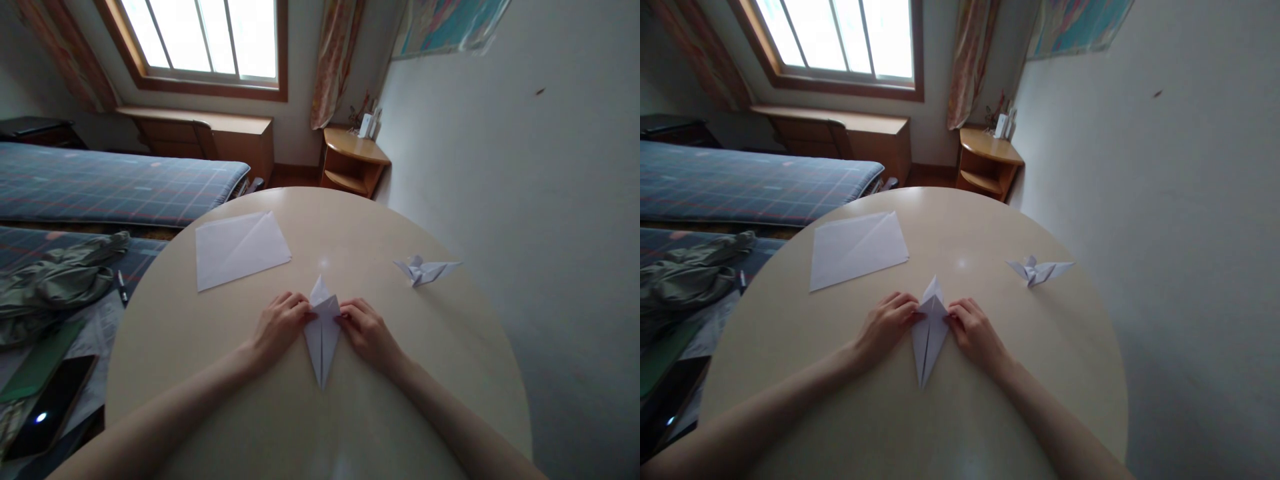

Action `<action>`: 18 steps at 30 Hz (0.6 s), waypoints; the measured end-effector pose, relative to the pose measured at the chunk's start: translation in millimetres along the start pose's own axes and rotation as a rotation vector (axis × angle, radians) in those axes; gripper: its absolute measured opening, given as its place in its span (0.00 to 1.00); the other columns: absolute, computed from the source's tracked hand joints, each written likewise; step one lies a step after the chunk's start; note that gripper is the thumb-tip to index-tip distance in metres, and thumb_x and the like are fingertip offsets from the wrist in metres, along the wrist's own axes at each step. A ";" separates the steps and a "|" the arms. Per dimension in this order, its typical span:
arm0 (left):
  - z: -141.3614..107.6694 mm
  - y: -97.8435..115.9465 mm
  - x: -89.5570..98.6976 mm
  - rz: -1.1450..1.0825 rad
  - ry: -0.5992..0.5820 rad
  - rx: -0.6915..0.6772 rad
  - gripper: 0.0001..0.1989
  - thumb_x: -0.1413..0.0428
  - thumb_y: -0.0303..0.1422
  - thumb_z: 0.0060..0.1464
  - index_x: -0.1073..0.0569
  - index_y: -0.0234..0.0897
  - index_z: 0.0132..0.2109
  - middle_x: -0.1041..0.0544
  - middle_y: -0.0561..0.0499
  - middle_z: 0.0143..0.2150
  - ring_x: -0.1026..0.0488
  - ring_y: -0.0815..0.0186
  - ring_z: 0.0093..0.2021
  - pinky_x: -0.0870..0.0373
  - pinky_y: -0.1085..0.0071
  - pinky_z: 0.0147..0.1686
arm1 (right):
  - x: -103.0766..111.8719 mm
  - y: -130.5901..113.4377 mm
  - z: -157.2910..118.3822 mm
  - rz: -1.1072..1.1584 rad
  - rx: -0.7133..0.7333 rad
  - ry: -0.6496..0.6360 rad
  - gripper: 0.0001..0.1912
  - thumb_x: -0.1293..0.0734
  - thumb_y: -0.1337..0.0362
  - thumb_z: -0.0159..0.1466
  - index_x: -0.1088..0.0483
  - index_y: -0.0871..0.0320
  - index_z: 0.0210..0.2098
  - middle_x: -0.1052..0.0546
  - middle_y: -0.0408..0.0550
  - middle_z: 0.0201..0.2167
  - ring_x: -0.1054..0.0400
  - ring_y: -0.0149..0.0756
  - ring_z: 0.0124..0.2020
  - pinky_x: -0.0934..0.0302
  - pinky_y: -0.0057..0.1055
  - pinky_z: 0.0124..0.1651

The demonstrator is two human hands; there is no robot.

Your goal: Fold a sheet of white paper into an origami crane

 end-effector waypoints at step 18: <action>5.3 3.5 5.3 0.084 -0.115 0.411 0.10 0.41 0.33 0.51 0.31 0.36 0.40 0.30 0.48 0.42 0.36 0.58 0.45 0.40 0.62 0.44 | -5.8 -4.9 -5.1 -0.310 -0.085 -0.039 0.23 0.43 0.70 0.63 0.47 0.57 0.58 0.38 0.56 0.55 0.44 0.43 0.55 0.44 0.45 0.55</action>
Point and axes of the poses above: each hand's wrist, its own z-axis towards the middle knuckle, its own x-axis out of the back of the hand, y = z × x, the point moved 1 cm from there along z, towards the middle knuckle
